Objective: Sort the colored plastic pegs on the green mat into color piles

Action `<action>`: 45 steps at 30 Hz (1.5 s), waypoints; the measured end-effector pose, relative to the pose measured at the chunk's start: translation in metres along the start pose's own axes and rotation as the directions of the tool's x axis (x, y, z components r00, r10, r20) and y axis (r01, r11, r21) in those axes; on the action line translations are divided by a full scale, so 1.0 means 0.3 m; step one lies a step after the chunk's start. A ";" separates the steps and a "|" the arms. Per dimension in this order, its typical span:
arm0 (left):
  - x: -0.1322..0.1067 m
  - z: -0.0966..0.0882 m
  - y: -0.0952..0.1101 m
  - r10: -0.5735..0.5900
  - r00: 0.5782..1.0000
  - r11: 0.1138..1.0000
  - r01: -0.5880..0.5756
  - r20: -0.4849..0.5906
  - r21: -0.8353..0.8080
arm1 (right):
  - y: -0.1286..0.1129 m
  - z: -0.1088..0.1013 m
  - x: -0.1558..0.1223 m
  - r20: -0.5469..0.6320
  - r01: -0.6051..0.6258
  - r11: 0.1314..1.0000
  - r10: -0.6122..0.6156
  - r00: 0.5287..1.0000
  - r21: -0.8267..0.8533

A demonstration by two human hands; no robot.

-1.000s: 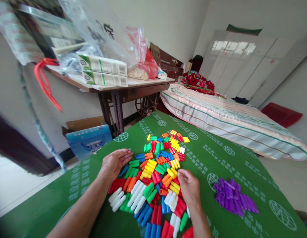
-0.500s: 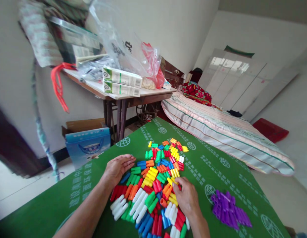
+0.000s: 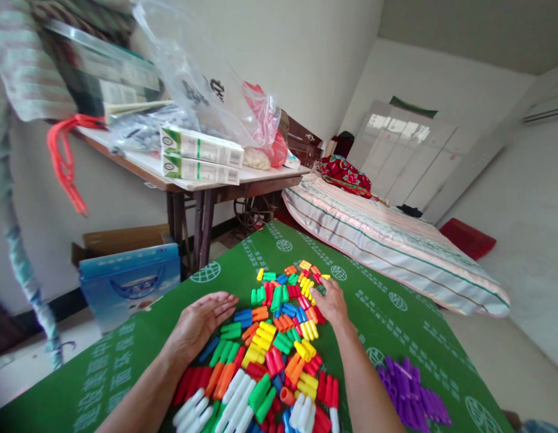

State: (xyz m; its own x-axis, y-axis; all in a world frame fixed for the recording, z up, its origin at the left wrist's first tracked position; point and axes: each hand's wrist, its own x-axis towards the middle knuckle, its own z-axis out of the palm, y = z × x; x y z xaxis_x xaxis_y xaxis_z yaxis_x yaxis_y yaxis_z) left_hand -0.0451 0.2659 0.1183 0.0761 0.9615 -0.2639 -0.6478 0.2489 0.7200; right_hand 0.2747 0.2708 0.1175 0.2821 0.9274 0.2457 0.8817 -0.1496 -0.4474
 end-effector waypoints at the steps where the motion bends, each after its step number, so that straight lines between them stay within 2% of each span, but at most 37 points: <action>1: 0.003 -0.001 -0.001 -0.002 1.000 1.000 0.002 0.003 -0.009 | 0.006 0.012 0.035 0.012 -0.026 0.999 0.026 1.000 -0.025; 8: 0.016 -0.007 -0.003 -0.038 0.998 0.999 0.037 -0.040 -0.036 | 0.004 0.096 0.213 0.131 -0.173 0.969 0.198 0.971 -0.179; 15: 0.023 -0.005 -0.002 -0.058 0.996 0.997 0.056 -0.061 -0.046 | -0.023 0.140 0.263 0.223 -0.150 0.958 0.207 0.953 -0.244; 20: 0.019 -0.001 0.001 -0.065 0.996 0.997 0.062 -0.059 -0.052 | -0.050 0.149 0.221 0.223 -0.104 0.958 0.167 0.960 -0.267; 34: 0.025 0.015 0.009 -0.044 0.997 0.998 0.042 -0.055 -0.039 | -0.105 0.120 0.010 0.191 -0.024 0.977 0.066 0.979 -0.214; 41: 0.029 0.016 0.013 -0.042 0.998 0.999 0.041 -0.056 -0.030 | -0.070 0.110 -0.054 0.116 0.021 0.998 -0.013 0.993 -0.065; 45: 0.026 0.022 0.015 -0.044 0.997 0.999 0.043 -0.063 -0.021 | -0.006 0.065 -0.102 0.015 -0.026 0.999 0.025 1.000 0.030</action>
State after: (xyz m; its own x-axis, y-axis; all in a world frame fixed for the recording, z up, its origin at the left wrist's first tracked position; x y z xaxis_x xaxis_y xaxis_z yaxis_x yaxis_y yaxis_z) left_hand -0.0425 0.2753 0.1236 0.0571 0.9405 -0.3351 -0.6599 0.2874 0.6942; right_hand 0.2569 0.2495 0.0940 0.2987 0.9283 0.2214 0.8625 -0.1632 -0.4790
